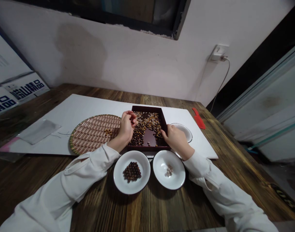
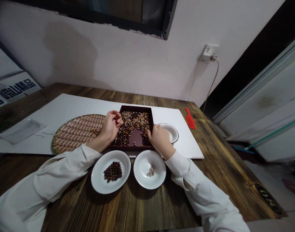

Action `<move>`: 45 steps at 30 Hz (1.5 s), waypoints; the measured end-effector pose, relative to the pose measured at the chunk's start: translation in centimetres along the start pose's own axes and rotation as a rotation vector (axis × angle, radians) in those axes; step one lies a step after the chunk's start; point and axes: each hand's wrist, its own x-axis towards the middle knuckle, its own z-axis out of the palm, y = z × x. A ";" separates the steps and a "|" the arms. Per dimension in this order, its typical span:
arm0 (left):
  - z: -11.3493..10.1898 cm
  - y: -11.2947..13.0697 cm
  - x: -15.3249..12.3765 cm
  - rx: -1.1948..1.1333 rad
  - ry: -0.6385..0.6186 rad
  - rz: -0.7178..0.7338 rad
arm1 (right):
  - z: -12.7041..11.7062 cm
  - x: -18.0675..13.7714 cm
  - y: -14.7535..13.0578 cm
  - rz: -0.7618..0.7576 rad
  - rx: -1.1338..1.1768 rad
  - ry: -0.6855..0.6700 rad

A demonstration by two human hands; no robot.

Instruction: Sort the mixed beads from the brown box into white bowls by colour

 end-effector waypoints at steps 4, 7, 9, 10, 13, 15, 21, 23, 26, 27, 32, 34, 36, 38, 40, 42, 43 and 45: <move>0.0 0.0 0.0 -0.011 -0.004 -0.005 | 0.1 0.0 0.0 -0.003 -0.006 0.004; 0.0 0.0 0.0 -0.014 -0.029 -0.006 | 0.2 0.0 0.0 -0.006 -0.005 0.014; 0.0 0.1 -0.1 -0.009 -0.055 -0.007 | 0.2 0.0 0.0 -0.005 -0.002 0.019; 0.0 0.1 -0.1 -0.005 -0.069 -0.006 | 0.2 0.0 0.0 -0.003 -0.001 0.017; 0.1 0.2 -0.3 0.004 -0.092 -0.006 | 0.1 0.0 0.0 0.003 0.001 0.004; 0.2 0.3 -0.4 0.009 -0.090 -0.008 | 0.0 0.0 0.0 0.001 0.004 0.005; 0.1 0.3 -0.3 0.017 -0.085 -0.019 | 0.1 0.0 0.0 -0.002 0.009 0.015; 0.1 0.2 -0.2 0.002 -0.087 -0.027 | 0.2 0.0 0.0 -0.004 0.007 0.020; 0.0 0.3 -0.1 -0.041 -0.084 -0.061 | 0.2 0.0 0.0 -0.005 0.005 0.029; 0.0 0.3 -0.1 -0.055 -0.081 -0.071 | 0.2 0.0 0.0 -0.005 0.004 0.029; 0.0 0.3 -0.2 -0.072 -0.061 -0.058 | 0.1 0.0 0.1 -0.007 0.005 0.021; 0.0 0.3 -0.2 -0.068 -0.060 -0.054 | 0.1 0.0 0.0 -0.002 0.005 0.014; 0.0 0.3 -0.2 -0.066 -0.063 -0.058 | 0.1 0.0 0.0 0.001 0.004 0.007; 0.0 0.3 -0.1 -0.065 -0.065 -0.062 | 0.1 0.0 0.0 -0.001 0.002 0.006; 0.1 0.3 -0.1 -0.061 -0.069 -0.064 | 0.1 0.0 0.0 -0.004 0.000 0.009; 0.1 0.3 -0.1 -0.049 -0.071 -0.056 | 0.1 0.0 0.0 -0.005 -0.003 0.012; 0.1 0.3 -0.1 -0.041 -0.070 -0.049 | 0.1 0.0 0.0 -0.004 -0.005 0.012; 0.0 0.2 -0.2 -0.029 -0.071 -0.037 | 0.1 0.0 0.0 0.000 -0.010 0.005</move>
